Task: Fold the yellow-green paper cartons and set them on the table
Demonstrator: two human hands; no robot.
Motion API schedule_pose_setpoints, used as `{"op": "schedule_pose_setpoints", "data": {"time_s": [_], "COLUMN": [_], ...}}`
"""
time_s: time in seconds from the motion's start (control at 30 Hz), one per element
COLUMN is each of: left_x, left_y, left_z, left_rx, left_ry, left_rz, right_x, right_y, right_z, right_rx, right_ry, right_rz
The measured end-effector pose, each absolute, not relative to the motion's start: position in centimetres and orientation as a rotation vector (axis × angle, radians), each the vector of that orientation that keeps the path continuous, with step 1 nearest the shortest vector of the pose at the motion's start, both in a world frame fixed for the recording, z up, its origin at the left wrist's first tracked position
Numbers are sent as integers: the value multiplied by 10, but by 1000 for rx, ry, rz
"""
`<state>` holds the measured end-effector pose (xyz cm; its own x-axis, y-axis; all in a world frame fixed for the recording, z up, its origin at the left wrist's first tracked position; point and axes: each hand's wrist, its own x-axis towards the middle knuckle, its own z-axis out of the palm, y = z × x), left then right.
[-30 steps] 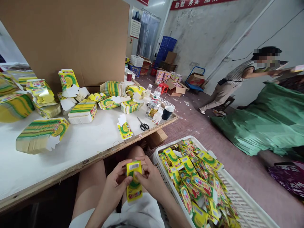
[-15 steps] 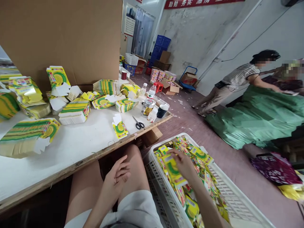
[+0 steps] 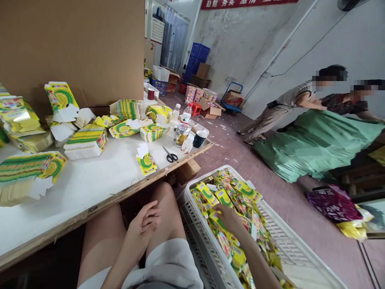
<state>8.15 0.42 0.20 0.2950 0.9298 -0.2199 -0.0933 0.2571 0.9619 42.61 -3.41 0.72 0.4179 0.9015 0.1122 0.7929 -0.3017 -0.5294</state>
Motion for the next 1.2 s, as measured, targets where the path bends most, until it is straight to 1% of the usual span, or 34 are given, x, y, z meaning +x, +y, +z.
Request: {"op": "schedule_pose_setpoints", "data": {"time_s": [0.13,0.3,0.4,0.5,0.7,0.9,1.2], "left_x": [85,86,81,71,60,65,58], "left_y": [3,-1,-2,-2,4,9,6], "left_z": [1,8,9,3,-10,-6,-5], "left_rx": [1086,1127,1127,1104,1045,1051,1036], "left_ry": [1006,1019,1045,1075,1123,1092,1172], "left_rz": [898,933,983,1044,1110,1080,1190], "right_x": [387,286,230,200,195,200,205], "right_y": [2,91,146,182,197,199,197], "right_z": [21,32,32,27,14,14,18], "right_rx": [-2018,-1859,-1922,-2051,-2209,-2307,-2269], "right_ry": [-1600,-1749,-1737,-1761,-1816,-1757,-1684], "right_rz": [369,360,296,315,313,375,421]}}
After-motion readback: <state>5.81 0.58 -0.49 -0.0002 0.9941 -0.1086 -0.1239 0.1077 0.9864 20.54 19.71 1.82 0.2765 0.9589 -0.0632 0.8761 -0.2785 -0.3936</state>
